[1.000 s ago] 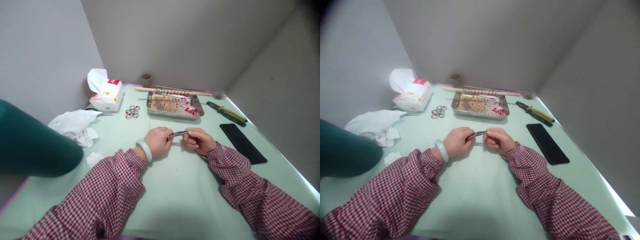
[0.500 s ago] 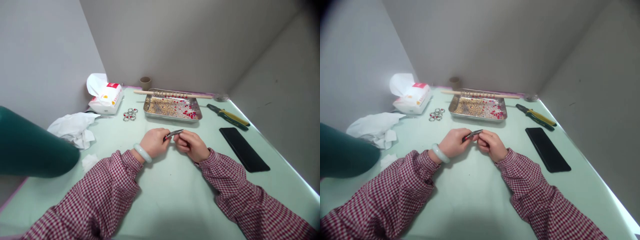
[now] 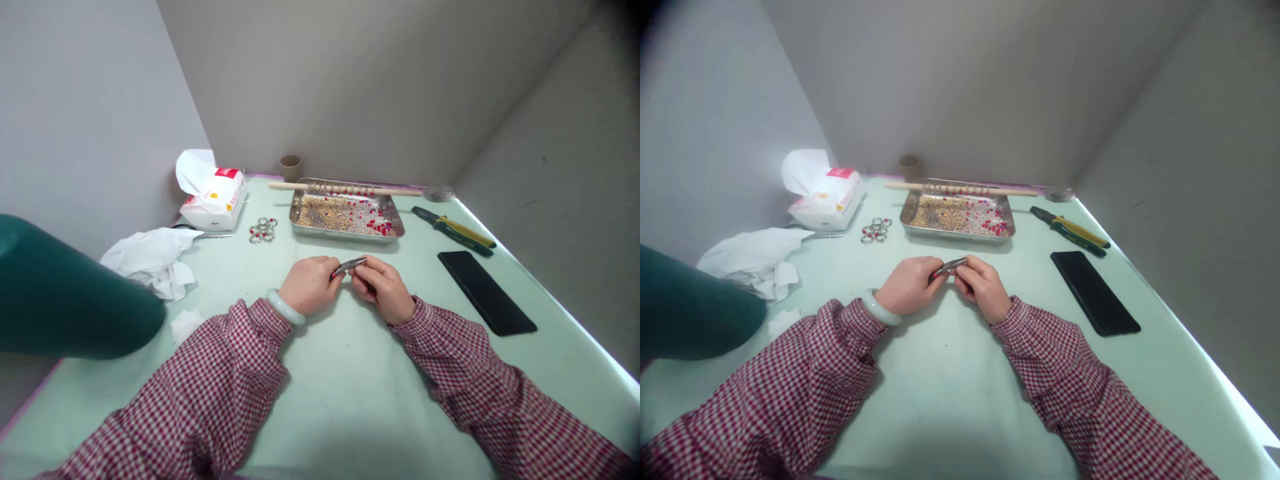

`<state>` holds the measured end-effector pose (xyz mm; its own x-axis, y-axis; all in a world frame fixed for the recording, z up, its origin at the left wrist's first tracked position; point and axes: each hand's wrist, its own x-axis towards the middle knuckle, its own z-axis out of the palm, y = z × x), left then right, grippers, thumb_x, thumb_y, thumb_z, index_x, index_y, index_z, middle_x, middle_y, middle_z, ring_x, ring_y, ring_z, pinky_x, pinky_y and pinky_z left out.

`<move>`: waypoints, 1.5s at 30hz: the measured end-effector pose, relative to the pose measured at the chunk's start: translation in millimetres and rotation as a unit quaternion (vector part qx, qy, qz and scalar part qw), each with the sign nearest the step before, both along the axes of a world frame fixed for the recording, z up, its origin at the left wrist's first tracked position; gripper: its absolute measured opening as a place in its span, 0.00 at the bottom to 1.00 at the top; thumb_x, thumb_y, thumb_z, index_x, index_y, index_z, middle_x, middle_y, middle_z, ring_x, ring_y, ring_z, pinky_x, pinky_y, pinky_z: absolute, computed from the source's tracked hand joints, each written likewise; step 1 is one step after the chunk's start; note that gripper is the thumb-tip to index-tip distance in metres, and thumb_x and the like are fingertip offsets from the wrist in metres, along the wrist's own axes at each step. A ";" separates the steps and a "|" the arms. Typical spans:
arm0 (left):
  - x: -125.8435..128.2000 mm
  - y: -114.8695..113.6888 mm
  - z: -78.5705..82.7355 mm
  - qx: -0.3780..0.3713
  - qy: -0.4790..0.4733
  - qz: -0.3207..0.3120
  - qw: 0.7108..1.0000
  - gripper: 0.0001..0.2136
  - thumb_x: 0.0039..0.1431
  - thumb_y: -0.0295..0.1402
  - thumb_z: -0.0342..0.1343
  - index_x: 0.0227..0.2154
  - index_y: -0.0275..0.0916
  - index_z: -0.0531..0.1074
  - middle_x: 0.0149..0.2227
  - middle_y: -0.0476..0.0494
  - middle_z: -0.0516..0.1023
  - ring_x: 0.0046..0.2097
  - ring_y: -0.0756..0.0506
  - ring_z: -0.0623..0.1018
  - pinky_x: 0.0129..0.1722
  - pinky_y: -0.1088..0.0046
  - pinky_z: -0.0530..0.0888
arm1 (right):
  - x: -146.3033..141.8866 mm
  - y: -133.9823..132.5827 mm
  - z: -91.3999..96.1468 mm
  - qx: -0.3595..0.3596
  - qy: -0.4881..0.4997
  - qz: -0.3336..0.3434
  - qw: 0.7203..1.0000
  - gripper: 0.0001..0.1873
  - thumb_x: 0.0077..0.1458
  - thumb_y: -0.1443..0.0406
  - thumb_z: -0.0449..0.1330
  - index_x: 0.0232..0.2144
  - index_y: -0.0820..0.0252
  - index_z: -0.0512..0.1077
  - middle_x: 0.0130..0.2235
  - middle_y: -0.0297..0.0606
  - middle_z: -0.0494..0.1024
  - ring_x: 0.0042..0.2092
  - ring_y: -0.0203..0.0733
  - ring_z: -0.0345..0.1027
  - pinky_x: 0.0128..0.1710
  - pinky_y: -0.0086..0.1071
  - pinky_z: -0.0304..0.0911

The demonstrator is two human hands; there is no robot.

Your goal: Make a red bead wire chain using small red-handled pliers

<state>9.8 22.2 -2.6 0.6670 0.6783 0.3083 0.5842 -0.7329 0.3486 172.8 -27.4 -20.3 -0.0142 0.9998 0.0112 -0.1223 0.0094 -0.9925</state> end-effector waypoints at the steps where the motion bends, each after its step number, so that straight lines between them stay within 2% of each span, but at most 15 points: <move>1: 0.0 0.0 -0.1 -0.001 -0.005 -0.003 1.000 0.09 0.60 0.31 0.48 0.27 0.36 0.69 0.26 0.46 0.72 0.28 0.48 0.69 0.29 0.73 0.62 | 0.2 -0.2 0.4 -0.004 0.010 0.006 1.000 0.07 0.56 0.64 0.55 0.29 0.62 0.68 0.18 0.26 0.60 0.18 0.27 0.46 0.16 0.24 0.40; 8: -0.5 1.7 -0.8 -0.021 -0.048 -0.045 0.998 0.10 0.58 0.30 0.51 0.22 0.36 0.67 0.21 0.51 0.67 0.24 0.51 0.63 0.26 0.74 0.56 | 4.7 -1.5 6.3 -0.048 0.108 0.073 0.990 0.06 0.53 0.66 0.56 0.27 0.63 0.68 0.16 0.23 0.53 0.17 0.25 0.39 0.16 0.23 0.34; 13: -0.6 2.9 -0.2 -0.047 -0.062 -0.067 0.995 0.11 0.58 0.30 0.51 0.21 0.36 0.67 0.19 0.52 0.66 0.23 0.52 0.61 0.25 0.75 0.56 | 7.7 -2.3 8.0 -0.073 0.152 0.120 0.978 0.07 0.53 0.65 0.56 0.26 0.62 0.66 0.16 0.21 0.49 0.17 0.25 0.36 0.15 0.23 0.33; 16: -0.3 2.2 0.0 -0.038 -0.051 -0.043 0.997 0.10 0.58 0.30 0.51 0.22 0.36 0.68 0.20 0.51 0.67 0.23 0.52 0.62 0.26 0.74 0.56 | 6.7 -2.1 4.3 -0.048 0.102 0.090 0.989 0.06 0.55 0.64 0.55 0.28 0.62 0.67 0.17 0.23 0.53 0.17 0.26 0.40 0.15 0.23 0.35; 19: -0.4 1.2 -1.1 -0.019 -0.037 -0.019 0.999 0.09 0.58 0.30 0.50 0.23 0.36 0.70 0.22 0.48 0.70 0.25 0.50 0.65 0.26 0.73 0.57 | 5.0 -2.3 -1.0 0.011 0.009 0.043 0.999 0.07 0.57 0.63 0.55 0.31 0.62 0.67 0.18 0.25 0.58 0.18 0.27 0.45 0.17 0.24 0.41; 22: -0.9 1.6 -2.4 -0.010 -0.034 -0.017 0.999 0.09 0.59 0.30 0.49 0.25 0.36 0.70 0.24 0.47 0.71 0.26 0.50 0.66 0.27 0.73 0.58 | 3.5 -2.8 -3.7 0.055 -0.052 0.023 0.997 0.09 0.59 0.61 0.54 0.32 0.62 0.67 0.19 0.25 0.60 0.19 0.28 0.48 0.18 0.25 0.44; 28: -1.0 1.0 0.9 -0.013 -0.025 -0.008 1.000 0.08 0.59 0.30 0.49 0.26 0.36 0.70 0.25 0.47 0.72 0.27 0.49 0.68 0.28 0.73 0.60 | 0.2 -2.2 -1.9 0.081 -0.113 -0.017 0.990 0.11 0.60 0.59 0.52 0.32 0.61 0.67 0.22 0.27 0.63 0.20 0.29 0.53 0.20 0.27 0.49; 36: -6.0 -14.1 3.1 -0.009 0.014 0.036 0.999 0.09 0.60 0.31 0.49 0.27 0.37 0.71 0.25 0.46 0.74 0.27 0.48 0.70 0.27 0.72 0.60 | -0.1 -4.7 -3.5 0.063 -0.072 0.016 0.995 0.12 0.58 0.59 0.54 0.31 0.62 0.69 0.19 0.26 0.58 0.19 0.29 0.47 0.18 0.27 0.42; 45: -5.7 -6.4 0.5 0.063 0.096 0.078 0.990 0.11 0.62 0.33 0.47 0.31 0.37 0.73 0.28 0.43 0.75 0.29 0.46 0.72 0.27 0.71 0.61 | -2.5 0.7 -3.1 0.017 -0.059 0.006 0.998 0.13 0.56 0.58 0.56 0.30 0.63 0.69 0.18 0.25 0.58 0.19 0.28 0.47 0.18 0.26 0.41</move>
<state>4.2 15.8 -2.1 0.6116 0.7419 0.2748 0.7406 -0.6590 0.1310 170.3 -26.7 -23.4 -0.0290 0.9986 0.0435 -0.0047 0.0434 -0.9990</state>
